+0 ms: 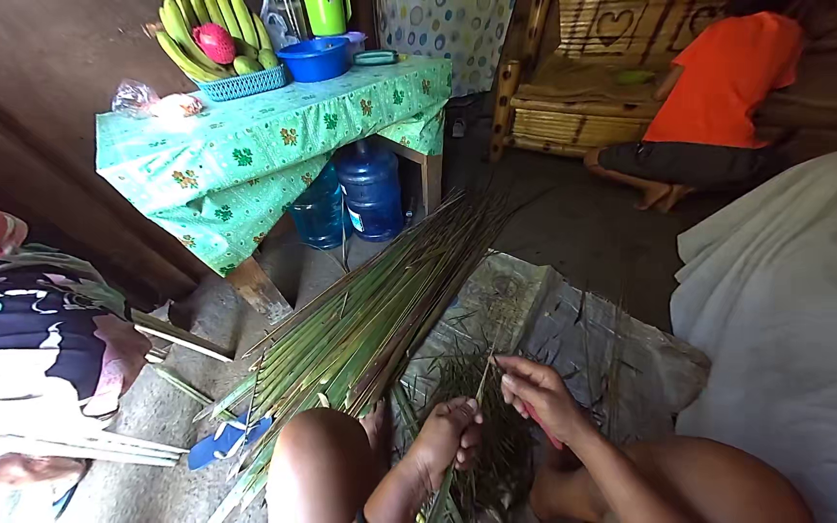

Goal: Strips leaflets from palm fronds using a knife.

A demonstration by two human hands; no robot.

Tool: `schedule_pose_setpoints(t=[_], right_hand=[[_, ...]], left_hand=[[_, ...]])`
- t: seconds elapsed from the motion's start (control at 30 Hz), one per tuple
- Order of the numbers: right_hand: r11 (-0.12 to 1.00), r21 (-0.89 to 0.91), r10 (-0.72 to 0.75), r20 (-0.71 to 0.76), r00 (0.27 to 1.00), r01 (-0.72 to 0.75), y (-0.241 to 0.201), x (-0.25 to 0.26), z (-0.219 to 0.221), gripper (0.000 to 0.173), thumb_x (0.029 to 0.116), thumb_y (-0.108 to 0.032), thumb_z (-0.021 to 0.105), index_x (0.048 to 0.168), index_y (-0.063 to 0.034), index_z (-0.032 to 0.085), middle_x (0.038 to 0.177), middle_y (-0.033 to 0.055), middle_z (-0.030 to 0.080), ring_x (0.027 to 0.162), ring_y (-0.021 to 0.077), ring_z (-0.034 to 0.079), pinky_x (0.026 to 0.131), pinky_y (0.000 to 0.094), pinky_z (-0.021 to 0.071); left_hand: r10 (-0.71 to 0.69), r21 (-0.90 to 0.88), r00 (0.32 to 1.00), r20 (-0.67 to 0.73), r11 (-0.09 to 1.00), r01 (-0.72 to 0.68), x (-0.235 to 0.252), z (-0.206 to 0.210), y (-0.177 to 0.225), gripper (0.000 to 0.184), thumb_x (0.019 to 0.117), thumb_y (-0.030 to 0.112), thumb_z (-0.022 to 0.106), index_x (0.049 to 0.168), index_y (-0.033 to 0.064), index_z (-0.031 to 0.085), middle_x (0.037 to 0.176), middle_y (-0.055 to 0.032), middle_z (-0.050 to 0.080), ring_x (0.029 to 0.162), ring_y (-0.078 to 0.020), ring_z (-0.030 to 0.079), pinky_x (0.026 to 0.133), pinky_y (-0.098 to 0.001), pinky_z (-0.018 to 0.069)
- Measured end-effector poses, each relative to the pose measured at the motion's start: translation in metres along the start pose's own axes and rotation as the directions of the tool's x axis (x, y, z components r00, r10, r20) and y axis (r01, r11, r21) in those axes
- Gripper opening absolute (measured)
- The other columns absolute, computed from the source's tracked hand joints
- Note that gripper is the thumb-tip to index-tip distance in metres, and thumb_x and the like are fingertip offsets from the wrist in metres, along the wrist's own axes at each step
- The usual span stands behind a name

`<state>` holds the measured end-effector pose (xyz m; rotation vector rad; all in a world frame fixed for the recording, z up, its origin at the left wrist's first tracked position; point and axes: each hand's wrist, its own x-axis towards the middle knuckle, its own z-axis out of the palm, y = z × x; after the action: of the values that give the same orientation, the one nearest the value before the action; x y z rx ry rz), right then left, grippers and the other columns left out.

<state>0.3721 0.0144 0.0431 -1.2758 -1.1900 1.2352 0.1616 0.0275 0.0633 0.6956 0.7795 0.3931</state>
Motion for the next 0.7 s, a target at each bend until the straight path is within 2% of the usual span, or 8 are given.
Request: schedule_pose_setpoints(t=[0.1, 0.2, 0.27, 0.37, 0.57, 0.7], right_hand=[[0.995, -0.093, -0.015, 0.107, 0.994, 0.025, -0.005, -0.013, 0.015, 0.037, 0.0955, -0.012, 0.055, 0.129, 0.0029, 0.063, 0.078, -0.0064, 0.065, 0.059, -0.0019, 0.055, 0.054, 0.0153, 0.0456], [0.992, -0.111, -0.054, 0.067, 0.996, 0.061, -0.002, -0.016, 0.024, 0.033, 0.0961, -0.008, 0.056, 0.124, 0.0056, 0.065, 0.087, -0.0031, 0.07, 0.066, -0.0043, 0.057, 0.06, 0.0132, 0.0472], [0.988, -0.115, -0.1, 0.006, 0.995, 0.1, 0.003, -0.012, 0.022, 0.03, 0.0963, -0.008, 0.056, 0.12, 0.0058, 0.067, 0.085, -0.0036, 0.068, 0.064, -0.005, 0.056, 0.059, 0.0124, 0.0468], [0.992, -0.088, -0.095, -0.049, 0.994, 0.09, 0.005, -0.007, 0.013, 0.03, 0.0955, -0.008, 0.056, 0.119, 0.0053, 0.067, 0.078, -0.006, 0.066, 0.059, -0.0039, 0.054, 0.054, 0.013, 0.0449], [0.999, -0.034, 0.04, 0.095, 0.995, -0.037, -0.003, -0.017, 0.018, 0.034, 0.0962, -0.011, 0.055, 0.127, 0.0011, 0.064, 0.077, -0.0068, 0.065, 0.057, -0.0015, 0.053, 0.052, 0.0149, 0.0436], [0.999, 0.011, 0.041, 0.025, 0.999, -0.041, -0.002, -0.016, 0.024, 0.028, 0.0966, -0.008, 0.056, 0.121, 0.0024, 0.067, 0.078, -0.0051, 0.067, 0.057, -0.0017, 0.055, 0.052, 0.0141, 0.0447]], left_hand=[[-0.013, -0.035, 1.0, 0.022, 0.999, 0.014, 0.001, -0.002, 0.0, 0.033, 0.1138, 0.024, 0.026, 0.096, 0.0123, 0.051, 0.058, 0.008, 0.042, 0.042, 0.0003, 0.037, 0.04, -0.0131, 0.0342], [-0.022, -0.096, 0.997, 0.074, 0.995, 0.029, 0.002, -0.002, -0.002, 0.033, 0.1135, 0.024, 0.024, 0.095, 0.0142, 0.05, 0.058, 0.0091, 0.041, 0.041, 0.0011, 0.037, 0.039, -0.0125, 0.0329], [-0.039, -0.122, 0.994, 0.1, 0.991, 0.051, 0.001, -0.001, -0.003, 0.034, 0.1136, 0.024, 0.024, 0.095, 0.0142, 0.05, 0.058, 0.0092, 0.041, 0.041, 0.0015, 0.037, 0.039, -0.0118, 0.0334], [-0.054, -0.123, 0.992, 0.11, 0.99, 0.067, 0.0, 0.0, -0.004, 0.034, 0.1137, 0.024, 0.024, 0.094, 0.014, 0.05, 0.058, 0.0089, 0.042, 0.041, 0.0018, 0.037, 0.039, -0.0114, 0.0335], [-0.045, -0.114, 0.995, 0.093, 0.992, 0.056, 0.003, -0.002, -0.004, 0.034, 0.1138, 0.024, 0.024, 0.095, 0.0134, 0.05, 0.058, 0.0084, 0.041, 0.041, 0.001, 0.037, 0.039, -0.0122, 0.0338], [-0.028, -0.075, 0.997, 0.072, 0.997, 0.034, 0.005, -0.001, -0.004, 0.033, 0.1138, 0.024, 0.025, 0.098, 0.012, 0.051, 0.061, 0.0063, 0.046, 0.044, -0.0005, 0.042, 0.042, -0.0135, 0.038]])
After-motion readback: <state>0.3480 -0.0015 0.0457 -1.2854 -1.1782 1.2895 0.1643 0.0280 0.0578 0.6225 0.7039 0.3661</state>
